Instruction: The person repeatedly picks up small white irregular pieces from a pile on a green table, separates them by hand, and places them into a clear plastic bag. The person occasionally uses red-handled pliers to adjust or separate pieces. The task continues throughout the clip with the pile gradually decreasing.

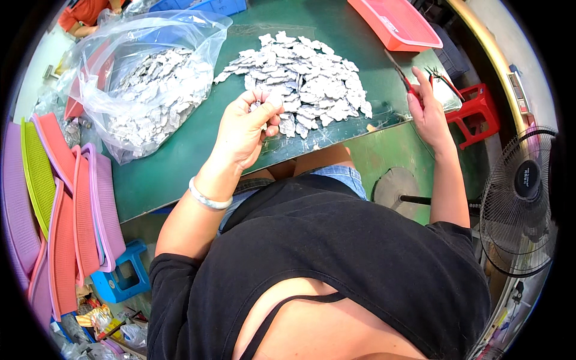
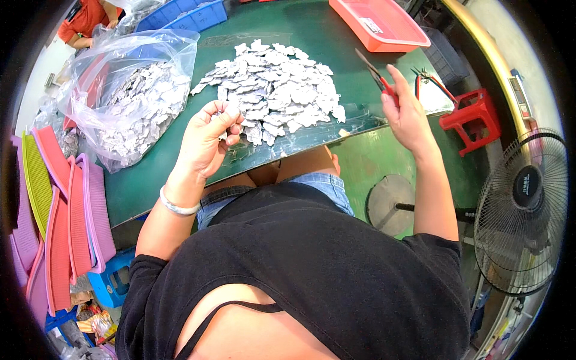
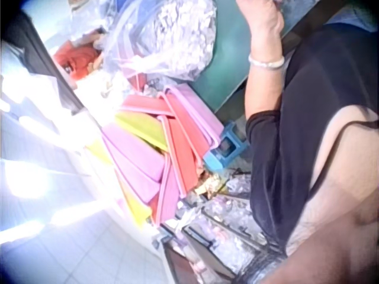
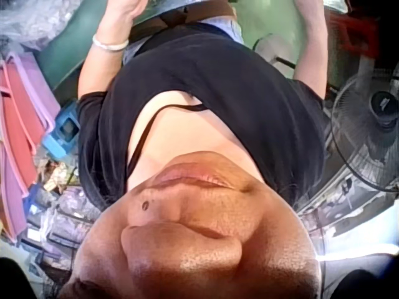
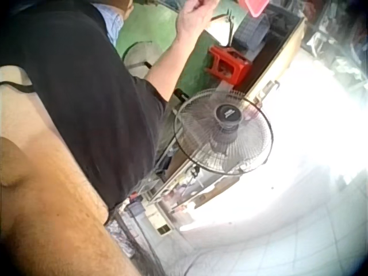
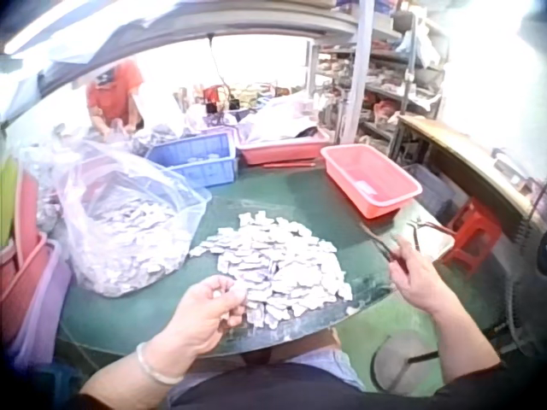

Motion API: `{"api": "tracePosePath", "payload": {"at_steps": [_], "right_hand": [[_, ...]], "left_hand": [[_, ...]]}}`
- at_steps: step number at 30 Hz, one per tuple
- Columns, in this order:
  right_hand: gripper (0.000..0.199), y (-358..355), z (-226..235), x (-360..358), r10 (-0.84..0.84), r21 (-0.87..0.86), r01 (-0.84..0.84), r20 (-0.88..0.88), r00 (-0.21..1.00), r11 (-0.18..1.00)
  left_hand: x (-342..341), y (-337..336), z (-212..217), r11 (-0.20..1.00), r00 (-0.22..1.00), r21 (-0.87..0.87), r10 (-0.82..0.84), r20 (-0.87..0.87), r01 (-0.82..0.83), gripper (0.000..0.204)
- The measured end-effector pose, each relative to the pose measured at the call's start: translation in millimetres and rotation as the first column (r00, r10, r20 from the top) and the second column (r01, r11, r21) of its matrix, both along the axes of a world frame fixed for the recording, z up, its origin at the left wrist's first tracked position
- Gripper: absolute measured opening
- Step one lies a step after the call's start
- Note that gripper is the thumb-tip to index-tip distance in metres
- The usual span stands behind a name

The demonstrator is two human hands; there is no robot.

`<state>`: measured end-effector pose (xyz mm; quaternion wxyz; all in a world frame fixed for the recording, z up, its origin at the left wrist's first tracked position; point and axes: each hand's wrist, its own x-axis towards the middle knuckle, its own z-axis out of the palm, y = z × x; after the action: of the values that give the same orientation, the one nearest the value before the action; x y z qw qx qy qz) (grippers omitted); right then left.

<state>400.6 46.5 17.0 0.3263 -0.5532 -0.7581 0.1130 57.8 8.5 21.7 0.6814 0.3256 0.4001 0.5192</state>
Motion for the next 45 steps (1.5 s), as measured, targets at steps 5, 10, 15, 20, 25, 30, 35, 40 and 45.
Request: {"api": "tracePosePath", "payload": {"at_steps": [5, 10, 15, 20, 25, 30, 35, 40, 45], "right_hand": [[0.054, -35, 26, -57, 0.184, -0.270, -0.375, -0.539, 0.822, 0.887], [0.056, -61, 19, -109, 0.229, -0.345, -0.545, -0.645, 0.729, 0.764], [0.053, -66, 6, -136, 0.217, -0.345, -0.545, -0.659, 0.720, 0.764], [0.051, -63, 1, -142, 0.260, -0.275, -0.519, -0.625, 0.736, 0.810], [0.049, -64, 2, -145, 0.258, -0.294, -0.508, -0.599, 0.758, 0.810], [0.045, -63, 3, -148, 0.272, -0.278, -0.463, -0.522, 0.809, 0.842], [0.044, -62, 4, -149, 0.264, -0.295, -0.447, -0.496, 0.827, 0.845], [0.042, -61, 2, -150, 0.235, -0.323, -0.433, -0.501, 0.833, 0.842], [0.035, -61, 3, -150, 0.242, -0.340, -0.417, -0.453, 0.858, 0.843]], "left_hand": [[7, -4, 7, 0.998, 0.994, 0.065, -0.014, -0.111, 0.022, 0.009], [15, -7, 15, 0.994, 0.994, 0.103, -0.011, -0.109, 0.022, 0.010], [16, -12, 19, 0.992, 0.991, 0.123, 0.042, -0.127, -0.026, 0.011], [14, -13, 18, 0.990, 0.994, 0.132, 0.058, -0.097, -0.045, 0.010], [15, -14, 15, 0.991, 0.995, 0.132, 0.047, -0.092, -0.035, 0.010], [15, -13, 11, 0.992, 0.998, 0.120, 0.036, -0.057, -0.029, 0.011], [14, -14, 14, 0.995, 0.994, 0.096, 0.032, -0.104, -0.022, 0.009], [12, -14, 16, 0.995, 0.974, 0.102, 0.006, -0.227, 0.018, 0.014], [10, -12, 11, 0.991, 0.965, 0.114, -0.032, -0.261, 0.064, 0.017]]}}
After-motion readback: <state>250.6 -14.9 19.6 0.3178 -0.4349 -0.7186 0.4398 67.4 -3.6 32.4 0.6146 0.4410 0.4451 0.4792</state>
